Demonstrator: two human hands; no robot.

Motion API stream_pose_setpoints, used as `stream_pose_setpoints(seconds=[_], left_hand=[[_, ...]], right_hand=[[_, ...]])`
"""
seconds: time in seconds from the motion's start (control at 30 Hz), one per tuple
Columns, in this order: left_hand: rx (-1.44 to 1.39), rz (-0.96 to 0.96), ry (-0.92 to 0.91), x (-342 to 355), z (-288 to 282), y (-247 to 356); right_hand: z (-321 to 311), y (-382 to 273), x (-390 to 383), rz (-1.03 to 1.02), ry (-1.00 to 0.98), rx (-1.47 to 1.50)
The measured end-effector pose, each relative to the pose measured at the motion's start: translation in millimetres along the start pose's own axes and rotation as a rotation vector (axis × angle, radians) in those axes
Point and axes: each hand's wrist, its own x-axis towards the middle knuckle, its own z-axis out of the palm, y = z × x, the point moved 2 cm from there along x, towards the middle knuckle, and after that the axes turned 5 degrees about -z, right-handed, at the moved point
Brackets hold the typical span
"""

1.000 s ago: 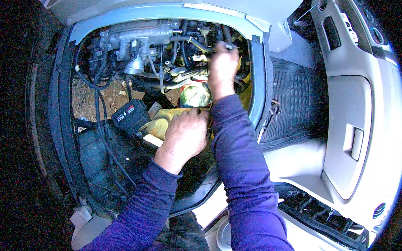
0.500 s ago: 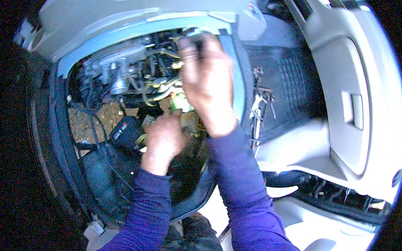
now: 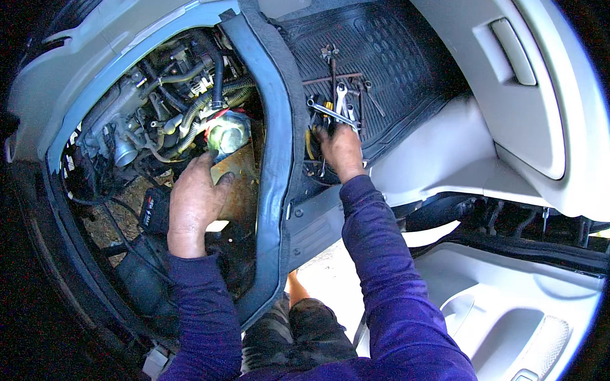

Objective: The person works on a car engine using a wrench to tighten or loosen bolts. They repeatedly reach into the engine bay, adjust components, and place the wrench on the floor mat between actions.

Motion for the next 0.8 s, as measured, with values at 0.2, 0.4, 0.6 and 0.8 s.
stream_pose_setpoints(seconds=[0.2, 0.4, 0.6, 0.8], left_hand=[[-0.407, 0.043, 0.331, 12, -8, -3], [-0.773, -0.145, 0.534, 75, -38, -9], [-1.213, -0.376, 0.287, 180, -71, -13], [-1.313, -0.595, 0.23, 240, -56, -9]], right_hand=[[-53, 42, 71, -0.049, 0.449, -0.171], [-13, 93, 98, 0.226, 0.2, -0.437], [-2, 99, 98, 0.232, 0.245, -0.401], [-8, 94, 99, 0.235, 0.249, -0.4]])
